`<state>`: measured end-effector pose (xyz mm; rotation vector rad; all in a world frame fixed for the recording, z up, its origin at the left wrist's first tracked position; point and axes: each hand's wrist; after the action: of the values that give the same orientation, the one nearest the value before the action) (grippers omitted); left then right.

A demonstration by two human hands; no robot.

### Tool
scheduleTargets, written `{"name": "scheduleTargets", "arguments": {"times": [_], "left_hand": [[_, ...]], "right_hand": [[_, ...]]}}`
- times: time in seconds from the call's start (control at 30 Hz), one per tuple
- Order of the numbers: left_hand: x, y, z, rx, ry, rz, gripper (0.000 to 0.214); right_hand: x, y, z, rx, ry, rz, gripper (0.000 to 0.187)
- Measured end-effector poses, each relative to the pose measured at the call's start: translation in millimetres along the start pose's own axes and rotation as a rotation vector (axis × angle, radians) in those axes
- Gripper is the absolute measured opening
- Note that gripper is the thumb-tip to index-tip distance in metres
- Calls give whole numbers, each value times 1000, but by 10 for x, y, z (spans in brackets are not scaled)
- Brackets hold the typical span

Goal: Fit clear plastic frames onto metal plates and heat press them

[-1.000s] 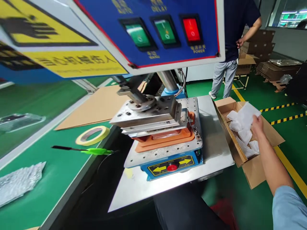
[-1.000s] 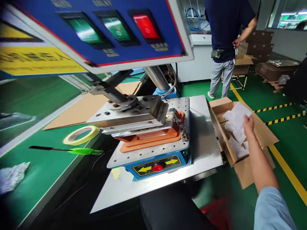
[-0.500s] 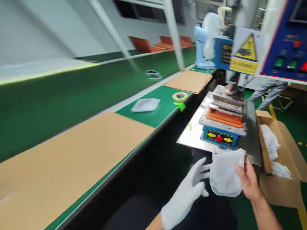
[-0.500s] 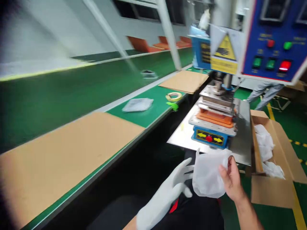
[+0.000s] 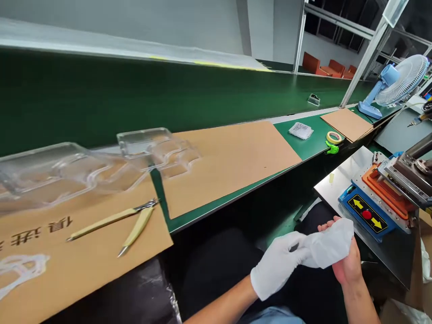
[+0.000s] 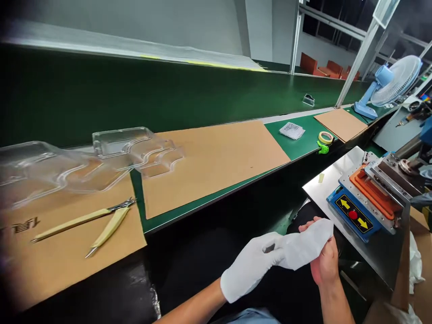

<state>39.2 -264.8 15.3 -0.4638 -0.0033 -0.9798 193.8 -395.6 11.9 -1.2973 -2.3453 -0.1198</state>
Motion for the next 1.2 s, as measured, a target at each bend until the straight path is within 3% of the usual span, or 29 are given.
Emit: {"name": "scheduleTargets", "arguments": {"times": [0.13, 0.27, 0.4, 0.5, 0.6, 0.77, 0.9, 1.07, 1.13, 1.2], "left_hand": [[-275, 17, 227, 128, -55, 152, 38], [-531, 54, 350, 177, -185, 101, 45], [-529, 120, 148, 160, -505, 49, 64], [-442, 112, 1, 160, -489, 35, 74], [-339, 55, 5, 148, -281, 9, 67], [-204, 38, 157, 142, -85, 92, 18], [-233, 73, 185, 153, -115, 202, 23], [-338, 156, 103, 102, -100, 199, 26], [-359, 171, 82, 122, -17, 331, 19], [-366, 149, 105, 271, 109, 523, 9]], "right_hand": [[95, 33, -64, 11, -24, -57, 57], [187, 5, -109, 68, -60, -137, 58], [266, 23, -13, 80, -70, 79, 60], [257, 65, 71, 82, -48, 164, 61], [243, 76, 125, 82, -45, 155, 61], [270, 48, 190, 69, -81, 108, 63], [252, 74, 237, 52, -73, 118, 58], [219, 110, 279, -22, -133, 59, 56], [216, 105, 286, -10, -149, 52, 59], [216, 93, 290, 16, -151, 78, 62]]}}
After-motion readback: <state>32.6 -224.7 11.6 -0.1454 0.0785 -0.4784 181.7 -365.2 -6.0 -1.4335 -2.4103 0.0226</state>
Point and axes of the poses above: each hand's wrist, its own y-axis towards the middle knuckle, its own x-axis out of the palm, z = x × y, and after that the axes turned 8 degrees about -x, right-handed
